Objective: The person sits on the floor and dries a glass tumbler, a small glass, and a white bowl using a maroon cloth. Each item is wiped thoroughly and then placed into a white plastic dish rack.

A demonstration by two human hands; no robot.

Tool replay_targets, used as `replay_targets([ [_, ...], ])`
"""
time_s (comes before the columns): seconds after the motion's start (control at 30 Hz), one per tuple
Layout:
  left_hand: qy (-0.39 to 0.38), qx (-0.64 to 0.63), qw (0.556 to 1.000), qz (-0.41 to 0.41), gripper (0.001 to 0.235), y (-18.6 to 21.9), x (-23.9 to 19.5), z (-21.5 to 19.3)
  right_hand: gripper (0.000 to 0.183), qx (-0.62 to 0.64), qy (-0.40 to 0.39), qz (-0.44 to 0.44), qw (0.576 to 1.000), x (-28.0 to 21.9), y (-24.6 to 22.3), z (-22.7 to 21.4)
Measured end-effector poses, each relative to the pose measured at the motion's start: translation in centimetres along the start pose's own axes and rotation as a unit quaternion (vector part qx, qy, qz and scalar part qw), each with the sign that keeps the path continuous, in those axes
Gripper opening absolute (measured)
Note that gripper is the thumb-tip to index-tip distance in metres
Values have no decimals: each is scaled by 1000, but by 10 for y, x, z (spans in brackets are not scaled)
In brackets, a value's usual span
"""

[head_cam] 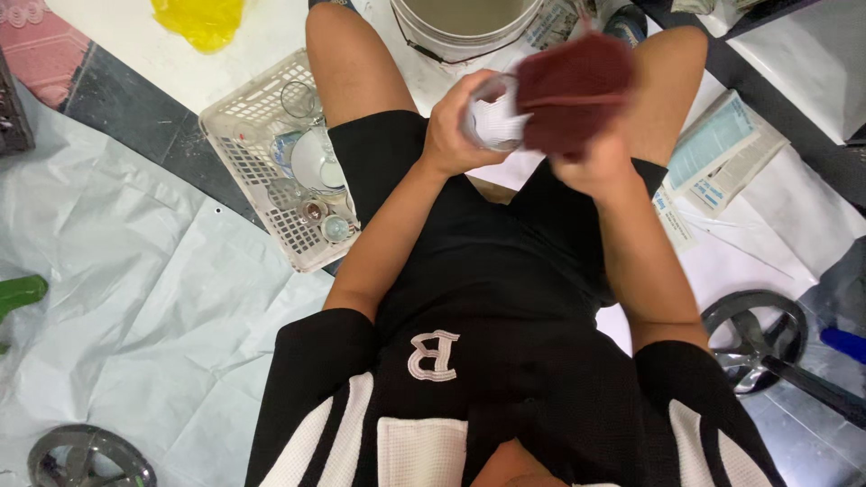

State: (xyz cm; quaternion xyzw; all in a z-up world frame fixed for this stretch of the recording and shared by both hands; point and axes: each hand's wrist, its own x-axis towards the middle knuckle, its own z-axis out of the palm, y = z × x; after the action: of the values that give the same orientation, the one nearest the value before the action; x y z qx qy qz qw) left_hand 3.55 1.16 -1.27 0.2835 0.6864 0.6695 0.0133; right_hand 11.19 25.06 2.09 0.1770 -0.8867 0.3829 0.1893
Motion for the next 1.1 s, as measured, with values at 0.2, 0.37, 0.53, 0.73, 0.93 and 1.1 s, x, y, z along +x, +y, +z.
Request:
replay_targets([
  [0.2,-46,200,964,170,80,14,10,-5,13,-206,-422,51,882,42,-31,20],
  [0.37,-108,286,915,263,71,19,21,-9,26,95,-278,22,956,26,-19,21],
  [0.53,-119,374,866,310,60,15,15,0,26,396,-301,439,748,-5,12,36],
  [0.73,-42,405,859,311,51,13,14,1,42,615,-103,372,687,-46,20,54],
  [0.93,165,290,936,115,77,41,3,-7,60,601,-14,304,739,-11,-25,45],
  [1.1,100,-331,938,-17,78,47,-8,-37,61,479,-95,253,835,14,-56,44],
])
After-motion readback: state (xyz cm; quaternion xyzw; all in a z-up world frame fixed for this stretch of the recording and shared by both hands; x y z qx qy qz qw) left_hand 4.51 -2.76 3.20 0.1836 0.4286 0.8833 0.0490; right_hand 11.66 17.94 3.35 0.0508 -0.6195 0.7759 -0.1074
